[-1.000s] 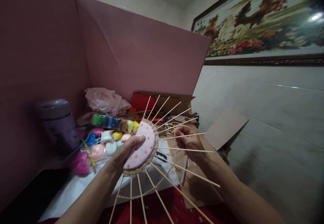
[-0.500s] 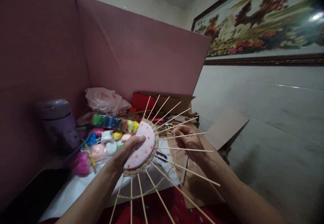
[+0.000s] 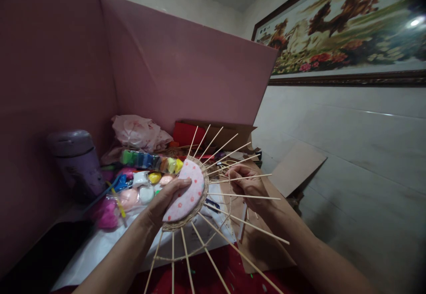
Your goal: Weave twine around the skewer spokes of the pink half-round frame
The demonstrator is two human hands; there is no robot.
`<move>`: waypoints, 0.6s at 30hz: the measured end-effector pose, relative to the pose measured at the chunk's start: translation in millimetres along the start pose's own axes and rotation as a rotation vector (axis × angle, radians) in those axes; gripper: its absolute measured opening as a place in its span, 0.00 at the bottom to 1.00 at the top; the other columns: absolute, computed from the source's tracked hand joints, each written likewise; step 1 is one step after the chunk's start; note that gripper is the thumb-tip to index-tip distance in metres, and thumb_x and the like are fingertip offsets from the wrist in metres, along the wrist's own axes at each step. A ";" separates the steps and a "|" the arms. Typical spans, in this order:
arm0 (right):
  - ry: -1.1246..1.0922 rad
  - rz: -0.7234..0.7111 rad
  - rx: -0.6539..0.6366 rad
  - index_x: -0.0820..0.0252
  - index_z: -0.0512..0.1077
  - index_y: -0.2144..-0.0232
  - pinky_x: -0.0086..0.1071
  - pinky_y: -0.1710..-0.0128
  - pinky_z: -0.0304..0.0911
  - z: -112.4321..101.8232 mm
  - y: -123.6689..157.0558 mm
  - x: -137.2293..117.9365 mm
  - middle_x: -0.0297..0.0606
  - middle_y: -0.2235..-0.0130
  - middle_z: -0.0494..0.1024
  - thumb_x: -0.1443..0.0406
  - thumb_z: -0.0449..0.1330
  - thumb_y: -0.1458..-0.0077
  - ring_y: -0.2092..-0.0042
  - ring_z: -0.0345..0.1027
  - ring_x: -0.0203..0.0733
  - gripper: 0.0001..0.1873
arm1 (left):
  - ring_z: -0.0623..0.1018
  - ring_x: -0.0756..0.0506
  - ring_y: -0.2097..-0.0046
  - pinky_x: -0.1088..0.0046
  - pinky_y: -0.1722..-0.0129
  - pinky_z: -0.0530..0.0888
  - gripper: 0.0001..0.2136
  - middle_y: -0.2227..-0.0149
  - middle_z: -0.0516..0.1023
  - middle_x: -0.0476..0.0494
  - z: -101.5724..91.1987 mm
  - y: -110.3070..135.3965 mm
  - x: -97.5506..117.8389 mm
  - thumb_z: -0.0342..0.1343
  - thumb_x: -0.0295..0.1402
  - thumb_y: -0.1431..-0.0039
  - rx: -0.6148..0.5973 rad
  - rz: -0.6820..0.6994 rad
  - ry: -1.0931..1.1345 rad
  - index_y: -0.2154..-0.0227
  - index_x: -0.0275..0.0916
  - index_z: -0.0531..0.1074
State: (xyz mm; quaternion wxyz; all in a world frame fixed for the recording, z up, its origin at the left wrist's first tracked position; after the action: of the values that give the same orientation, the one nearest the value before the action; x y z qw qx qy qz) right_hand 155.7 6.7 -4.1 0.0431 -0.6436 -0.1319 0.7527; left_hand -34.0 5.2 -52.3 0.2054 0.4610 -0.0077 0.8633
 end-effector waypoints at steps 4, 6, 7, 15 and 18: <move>0.049 -0.009 0.016 0.62 0.66 0.81 0.23 0.85 0.41 1.3 1.7 -4.8 0.26 0.82 0.58 0.58 0.64 0.58 0.82 0.45 0.25 0.14 | 0.77 0.47 0.74 0.75 0.74 0.74 0.07 0.72 0.78 0.42 0.1 0.0 0.4 0.56 0.29 0.50 0.019 0.015 0.012 0.67 0.32 0.69; 0.063 0.004 0.035 0.62 0.66 0.80 0.23 0.85 0.40 0.9 2.6 -6.4 0.26 0.82 0.58 0.58 0.65 0.59 0.82 0.45 0.25 0.14 | 0.77 0.47 0.74 0.75 0.73 0.74 0.07 0.72 0.78 0.42 0.4 -0.1 0.2 0.55 0.29 0.50 0.017 0.012 0.012 0.67 0.32 0.69; 0.062 0.008 0.045 0.62 0.66 0.80 0.23 0.85 0.40 0.6 3.0 -7.1 0.26 0.82 0.58 0.58 0.65 0.59 0.82 0.45 0.25 0.14 | 0.77 0.47 0.73 0.75 0.73 0.74 0.07 0.72 0.78 0.41 0.6 -0.1 0.0 0.55 0.29 0.50 0.013 0.008 0.011 0.66 0.32 0.70; 0.046 0.025 0.070 0.61 0.67 0.80 0.23 0.85 0.41 0.1 3.2 -6.9 0.26 0.82 0.59 0.58 0.66 0.62 0.82 0.45 0.26 0.14 | 0.78 0.47 0.74 0.74 0.73 0.74 0.08 0.72 0.79 0.40 0.6 -0.6 -0.4 0.55 0.29 0.49 -0.002 -0.004 0.002 0.66 0.31 0.70; 0.066 0.041 0.079 0.61 0.67 0.79 0.24 0.85 0.41 -2.0 3.2 -5.4 0.26 0.82 0.59 0.58 0.66 0.62 0.82 0.44 0.26 0.14 | 0.78 0.47 0.73 0.75 0.72 0.75 0.08 0.72 0.79 0.40 0.2 -0.9 0.2 0.55 0.29 0.49 0.001 0.012 0.006 0.66 0.31 0.70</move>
State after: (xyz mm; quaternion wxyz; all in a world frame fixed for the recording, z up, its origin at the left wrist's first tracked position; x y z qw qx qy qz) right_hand 159.0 2.6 -0.1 0.0573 -0.6684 -0.0875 0.7364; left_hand -33.6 6.1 -52.2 0.2001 0.4583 -0.0097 0.8659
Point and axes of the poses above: each hand's wrist, its own y-axis away from the middle knuckle, its own z-axis out of the palm, x = y × z, the point moved 5 cm from there along -y, towards the middle knuckle
